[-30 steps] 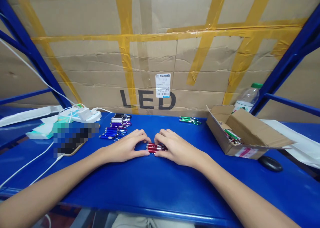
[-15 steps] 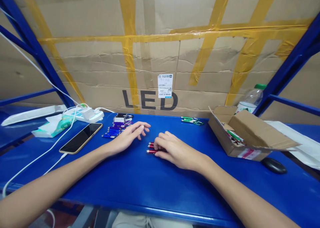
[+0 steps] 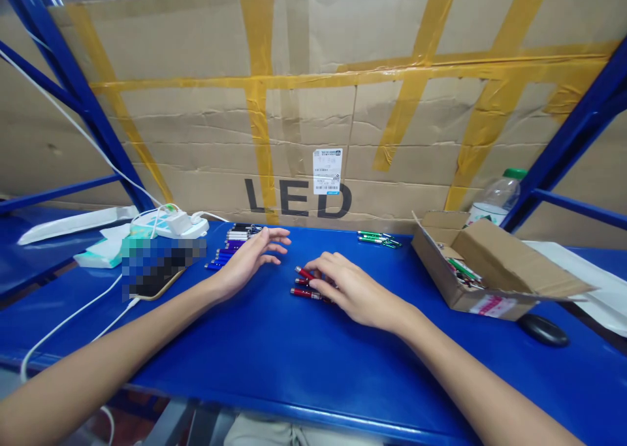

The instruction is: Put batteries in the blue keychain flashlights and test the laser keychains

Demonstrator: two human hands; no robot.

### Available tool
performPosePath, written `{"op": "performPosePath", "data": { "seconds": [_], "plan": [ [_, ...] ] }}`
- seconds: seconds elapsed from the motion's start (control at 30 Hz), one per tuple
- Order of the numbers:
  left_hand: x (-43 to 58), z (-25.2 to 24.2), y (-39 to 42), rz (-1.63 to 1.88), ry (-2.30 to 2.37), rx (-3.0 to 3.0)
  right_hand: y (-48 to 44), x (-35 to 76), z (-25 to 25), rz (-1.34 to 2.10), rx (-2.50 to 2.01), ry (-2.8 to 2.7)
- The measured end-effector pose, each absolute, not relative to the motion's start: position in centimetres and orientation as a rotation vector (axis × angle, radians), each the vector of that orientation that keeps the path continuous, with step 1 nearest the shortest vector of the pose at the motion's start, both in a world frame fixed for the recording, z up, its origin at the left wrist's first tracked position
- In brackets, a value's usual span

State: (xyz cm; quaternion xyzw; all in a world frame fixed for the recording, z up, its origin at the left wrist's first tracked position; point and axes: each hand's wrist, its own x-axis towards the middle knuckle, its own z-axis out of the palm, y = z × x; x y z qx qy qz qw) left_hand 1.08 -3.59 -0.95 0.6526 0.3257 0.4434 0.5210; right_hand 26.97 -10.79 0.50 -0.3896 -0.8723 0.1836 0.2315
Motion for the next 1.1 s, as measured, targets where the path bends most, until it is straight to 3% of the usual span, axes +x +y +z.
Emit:
{"op": "performPosePath", "data": {
  "seconds": [0.27, 0.47, 0.7, 1.1],
  "plan": [
    [1.4, -0.1, -4.6, 1.076, 0.779, 1.6, -11.3, 27.5, 2.0, 0.29, -1.179, -2.394],
    [1.4, 2.3, -7.1, 1.119, 0.733, 1.635, -16.7, 28.2, 3.6, 0.136, -1.392, -2.216],
    [0.8, 3.1, -12.1, 1.215, 0.816, 1.502, -21.4, 29.3, 1.7, 0.242, -1.578, -1.866],
    [-1.5, 1.2, -13.9, 1.302, 0.896, 1.3, -21.3, 30.2, -0.5, 0.382, -1.563, -1.803]
  ]
}}
